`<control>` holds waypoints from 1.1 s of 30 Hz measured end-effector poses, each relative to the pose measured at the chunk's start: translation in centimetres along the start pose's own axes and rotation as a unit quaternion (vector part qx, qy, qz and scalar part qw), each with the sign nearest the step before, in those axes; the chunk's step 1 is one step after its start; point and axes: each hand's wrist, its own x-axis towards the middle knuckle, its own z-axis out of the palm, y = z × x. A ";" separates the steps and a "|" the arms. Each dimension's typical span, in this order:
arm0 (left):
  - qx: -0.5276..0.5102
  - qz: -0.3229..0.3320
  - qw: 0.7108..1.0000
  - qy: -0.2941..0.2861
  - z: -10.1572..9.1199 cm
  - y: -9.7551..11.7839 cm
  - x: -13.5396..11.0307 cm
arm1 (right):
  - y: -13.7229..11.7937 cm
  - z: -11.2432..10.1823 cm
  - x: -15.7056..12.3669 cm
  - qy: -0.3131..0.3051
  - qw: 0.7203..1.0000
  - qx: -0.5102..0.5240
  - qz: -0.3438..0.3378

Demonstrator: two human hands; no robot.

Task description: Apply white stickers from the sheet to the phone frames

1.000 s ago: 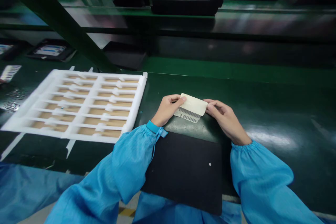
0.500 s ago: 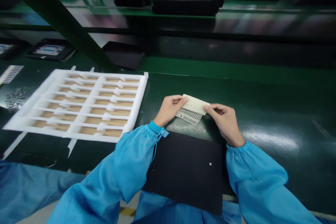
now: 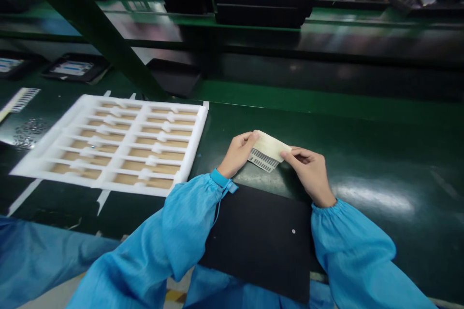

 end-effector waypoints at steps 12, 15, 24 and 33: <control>-0.041 -0.035 0.998 -0.039 -0.1 -0.8 0.3 | -1.0 -0.8 0.4 -0.038 0.957 0.242 0.154; -0.067 -0.012 0.997 -0.033 0.0 -0.7 0.2 | -1.1 -0.6 0.2 -0.011 0.968 0.224 0.108; -0.111 0.001 0.994 0.000 0.2 -0.1 0.1 | 0.0 0.4 -0.3 0.035 0.995 0.097 0.003; -0.152 -0.019 0.988 -0.015 0.4 0.1 -0.1 | 0.7 1.4 -0.6 0.106 0.991 0.017 -0.079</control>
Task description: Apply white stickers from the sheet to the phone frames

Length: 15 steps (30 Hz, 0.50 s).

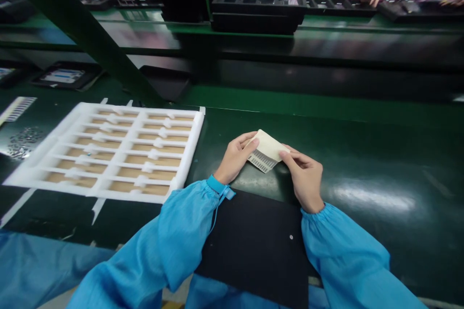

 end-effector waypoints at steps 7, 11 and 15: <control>-0.019 -0.004 1.000 -0.011 0.0 -0.1 -0.1 | 0.4 0.0 0.1 0.024 1.000 -0.017 0.007; -0.014 -0.005 1.000 -0.005 0.0 -0.3 -0.1 | 0.2 0.0 0.1 0.031 0.999 -0.028 0.015; -0.014 -0.002 1.000 -0.005 0.1 -0.3 -0.2 | 0.3 0.1 0.1 0.034 0.999 -0.031 0.018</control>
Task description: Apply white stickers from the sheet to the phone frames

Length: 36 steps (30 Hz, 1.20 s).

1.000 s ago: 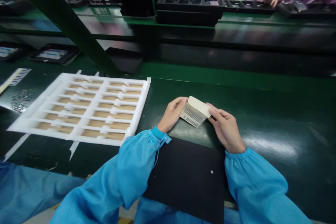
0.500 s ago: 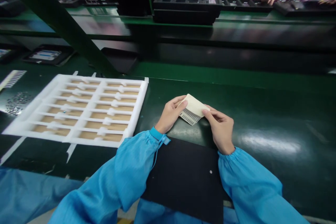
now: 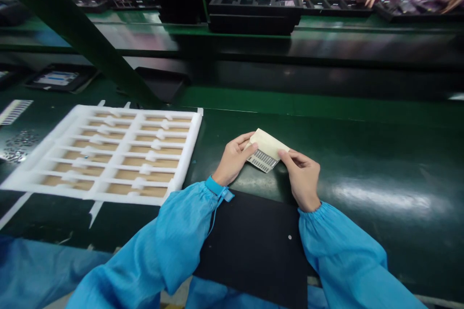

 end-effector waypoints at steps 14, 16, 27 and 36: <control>-0.009 -0.010 1.000 -0.005 0.1 0.3 -0.1 | -0.3 0.0 0.1 -0.002 1.000 0.000 0.002; 0.000 -0.010 1.000 -0.003 0.1 0.3 -0.1 | -0.3 0.0 0.1 -0.001 1.000 -0.001 0.001; 0.017 0.004 1.000 0.008 0.1 0.0 -0.1 | -1.0 0.2 -0.2 0.003 1.000 -0.017 -0.016; 0.015 0.022 1.000 0.010 0.4 -0.1 -0.2 | -1.4 0.2 -0.5 0.009 0.999 -0.027 -0.038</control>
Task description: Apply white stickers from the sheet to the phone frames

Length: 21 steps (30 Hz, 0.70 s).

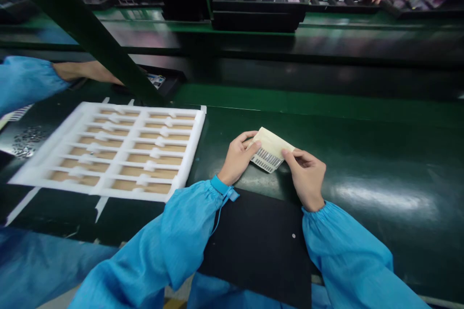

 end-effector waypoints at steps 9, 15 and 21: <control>0.042 0.043 0.998 0.022 0.3 0.2 -0.4 | 0.2 0.0 -0.1 0.004 1.000 -0.006 -0.009; 0.042 0.045 0.998 0.022 0.4 0.2 -0.5 | 0.1 0.1 -0.3 0.012 1.000 0.010 -0.022; 0.037 0.027 0.999 0.016 0.3 0.4 -0.4 | 0.1 -0.2 -0.5 0.000 0.996 -0.002 -0.086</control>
